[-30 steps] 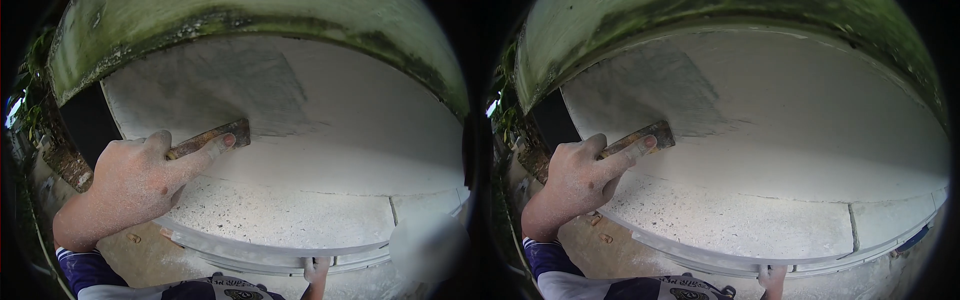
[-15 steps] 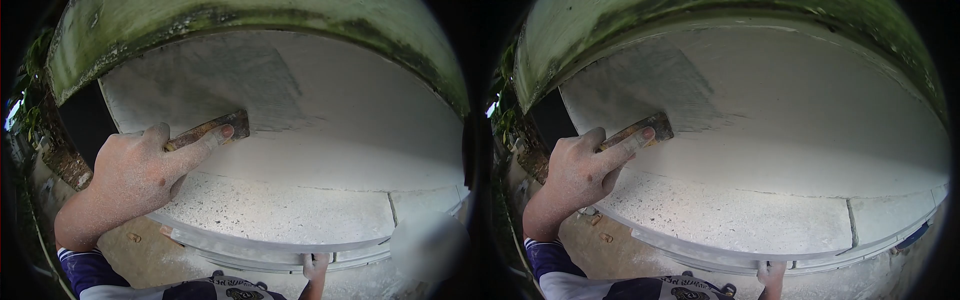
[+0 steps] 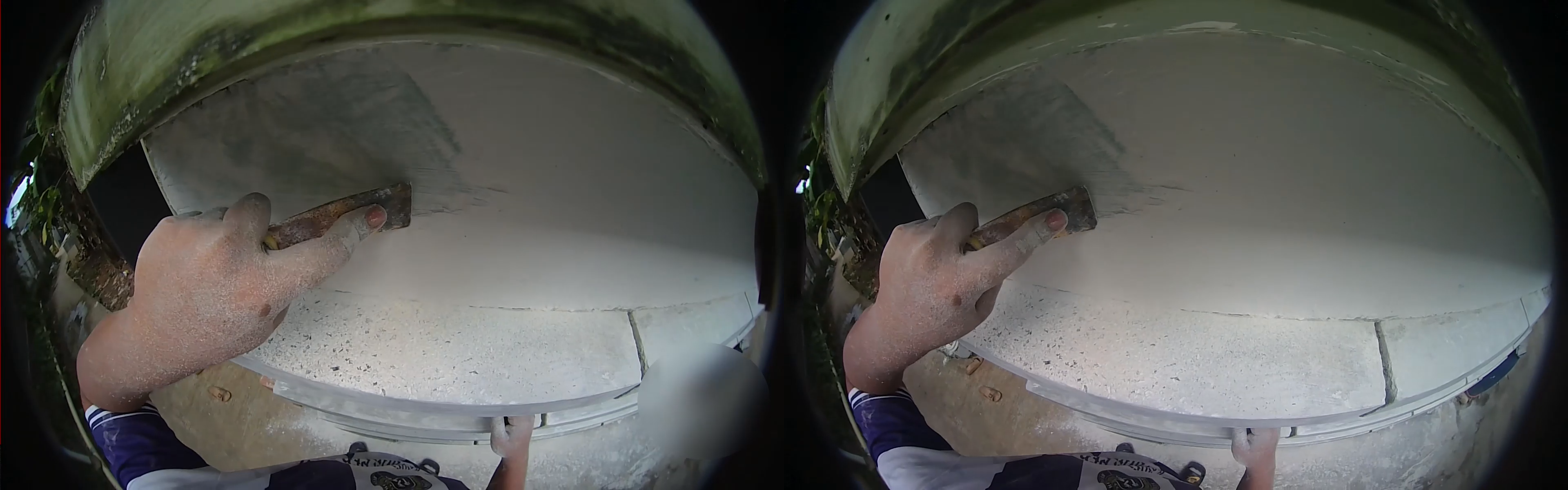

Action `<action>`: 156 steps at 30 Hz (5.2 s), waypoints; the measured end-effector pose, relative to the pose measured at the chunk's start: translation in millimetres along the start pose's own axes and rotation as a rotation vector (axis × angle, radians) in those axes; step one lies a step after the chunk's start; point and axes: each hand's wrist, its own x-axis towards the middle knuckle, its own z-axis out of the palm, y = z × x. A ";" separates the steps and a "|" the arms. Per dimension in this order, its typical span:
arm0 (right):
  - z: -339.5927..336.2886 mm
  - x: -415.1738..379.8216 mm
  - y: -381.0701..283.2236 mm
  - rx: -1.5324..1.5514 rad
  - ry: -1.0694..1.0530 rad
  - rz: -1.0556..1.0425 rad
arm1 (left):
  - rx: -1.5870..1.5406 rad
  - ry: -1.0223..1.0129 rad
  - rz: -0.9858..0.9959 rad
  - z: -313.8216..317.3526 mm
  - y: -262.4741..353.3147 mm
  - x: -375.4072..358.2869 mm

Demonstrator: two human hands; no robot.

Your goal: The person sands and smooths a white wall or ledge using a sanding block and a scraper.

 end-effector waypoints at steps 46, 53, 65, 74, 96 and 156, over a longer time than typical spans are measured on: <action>-3.1 6.2 -0.2 0.011 -0.172 -0.087 | -0.078 -0.042 -0.162 0.4 16.2 -3.3; -7.8 5.5 4.2 -0.046 -0.182 -0.183 | -0.052 -0.002 -0.218 9.5 13.5 -15.8; -2.8 6.2 1.7 0.057 -0.134 -0.136 | -0.056 -0.027 -0.203 10.3 9.1 -11.0; -7.0 6.5 -1.2 -0.006 -0.179 -0.039 | -0.164 -0.004 -0.093 10.6 22.3 12.8; 5.1 -0.3 16.6 0.022 -0.015 0.036 | -0.219 0.133 0.048 17.7 9.4 20.5; -4.4 4.9 14.4 0.175 -0.205 0.153 | -0.119 -0.023 -0.165 8.7 7.8 -7.0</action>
